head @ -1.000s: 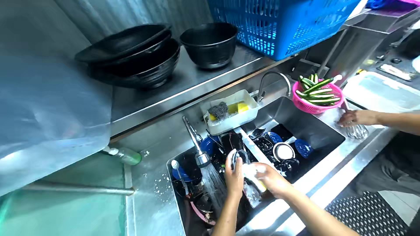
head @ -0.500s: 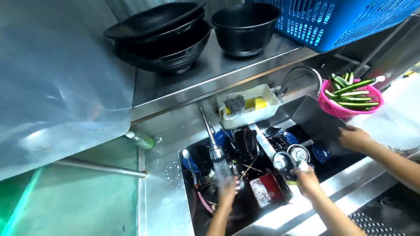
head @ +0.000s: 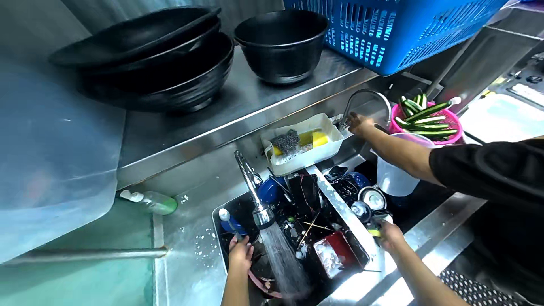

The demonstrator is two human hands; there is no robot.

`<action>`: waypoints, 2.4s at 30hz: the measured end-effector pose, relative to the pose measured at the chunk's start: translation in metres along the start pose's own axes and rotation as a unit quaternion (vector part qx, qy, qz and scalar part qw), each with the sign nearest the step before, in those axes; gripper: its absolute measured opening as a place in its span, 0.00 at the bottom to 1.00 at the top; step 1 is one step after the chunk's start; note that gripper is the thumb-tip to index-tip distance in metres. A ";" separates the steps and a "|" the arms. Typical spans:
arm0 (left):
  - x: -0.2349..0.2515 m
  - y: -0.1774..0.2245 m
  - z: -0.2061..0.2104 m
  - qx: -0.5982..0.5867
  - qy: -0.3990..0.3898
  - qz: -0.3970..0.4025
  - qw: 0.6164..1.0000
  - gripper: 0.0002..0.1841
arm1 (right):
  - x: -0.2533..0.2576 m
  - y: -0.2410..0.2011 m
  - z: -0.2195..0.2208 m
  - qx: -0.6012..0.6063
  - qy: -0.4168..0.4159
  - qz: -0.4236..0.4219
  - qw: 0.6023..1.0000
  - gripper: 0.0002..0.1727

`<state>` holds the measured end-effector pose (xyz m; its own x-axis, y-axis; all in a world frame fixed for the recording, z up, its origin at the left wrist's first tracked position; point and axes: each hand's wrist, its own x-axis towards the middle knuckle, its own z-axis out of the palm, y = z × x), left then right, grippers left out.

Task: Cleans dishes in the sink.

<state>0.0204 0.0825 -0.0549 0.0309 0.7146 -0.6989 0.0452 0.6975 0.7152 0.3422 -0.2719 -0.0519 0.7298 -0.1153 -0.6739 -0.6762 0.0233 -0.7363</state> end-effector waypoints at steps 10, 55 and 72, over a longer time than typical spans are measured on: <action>0.031 0.027 0.019 -0.051 0.037 0.030 0.998 0.26 | -0.037 -0.006 -0.040 0.009 -0.098 0.006 0.995 0.19; -0.214 -0.026 0.025 -0.054 -0.377 0.001 0.925 0.36 | -0.198 -0.015 0.130 -0.495 -0.357 -0.416 0.674 0.22; -0.175 -0.003 0.031 -0.306 -0.270 0.029 0.912 0.20 | -0.221 0.041 0.115 -0.439 -0.381 -0.412 0.702 0.24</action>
<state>0.0461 -0.0457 0.0650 0.5112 0.7356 -0.4445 -0.5329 0.6770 0.5077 0.1645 -0.1316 0.0603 0.5248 0.8419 -0.1256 0.4497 -0.3995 -0.7989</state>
